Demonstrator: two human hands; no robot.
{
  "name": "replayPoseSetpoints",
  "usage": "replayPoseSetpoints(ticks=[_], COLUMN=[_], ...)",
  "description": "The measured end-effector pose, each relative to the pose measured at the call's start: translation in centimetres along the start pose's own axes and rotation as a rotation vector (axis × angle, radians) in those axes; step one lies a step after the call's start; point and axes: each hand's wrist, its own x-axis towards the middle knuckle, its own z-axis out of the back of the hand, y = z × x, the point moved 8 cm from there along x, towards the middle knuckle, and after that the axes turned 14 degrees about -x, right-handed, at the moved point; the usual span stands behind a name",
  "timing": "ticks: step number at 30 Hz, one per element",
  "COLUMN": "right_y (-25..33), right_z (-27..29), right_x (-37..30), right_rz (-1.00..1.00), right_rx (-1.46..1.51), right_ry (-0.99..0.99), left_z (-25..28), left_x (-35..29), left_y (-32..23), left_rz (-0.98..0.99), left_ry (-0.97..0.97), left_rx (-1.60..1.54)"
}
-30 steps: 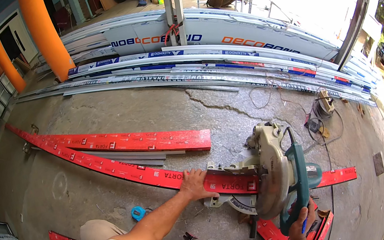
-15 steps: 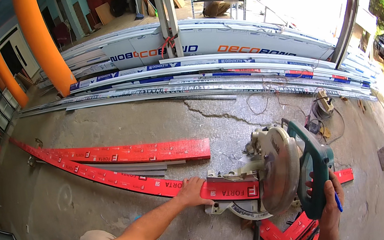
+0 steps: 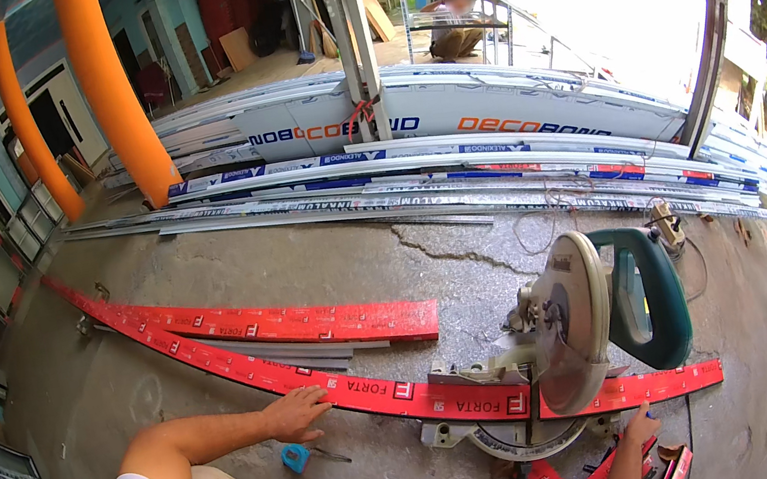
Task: The person measures and cuts red aluminum profiles using a tape measure, pen, and a miter saw. They repeatedly measure, mark, and cut the profiles to length, then place the cut pieces aside.
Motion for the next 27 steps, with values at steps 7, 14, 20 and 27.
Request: replayPoseSetpoints(ticks=[7,14,20,27], right_y=[1.1,1.3,3.1,3.1], right_z=[3.8,2.0,-2.9,-1.7], right_x=[-2.9,-1.0,-1.9,-2.8], right_rz=[-0.212,-0.038,-0.289,-0.301], right_rx=[-0.207,0.135,0.61,0.962], right_ry=[-0.191,0.212,0.476,0.362], left_z=[-2.7,-2.3,-1.7,-1.2], left_x=[4.5,5.5,3.7,3.4], left_y=[-5.0,-1.7,3.8,2.8], left_rz=[-0.107,-0.028,0.264,0.231], left_ry=[0.129,-0.048,-0.086,-0.116], left_rx=[-0.307,-0.247,-0.331,-0.427])
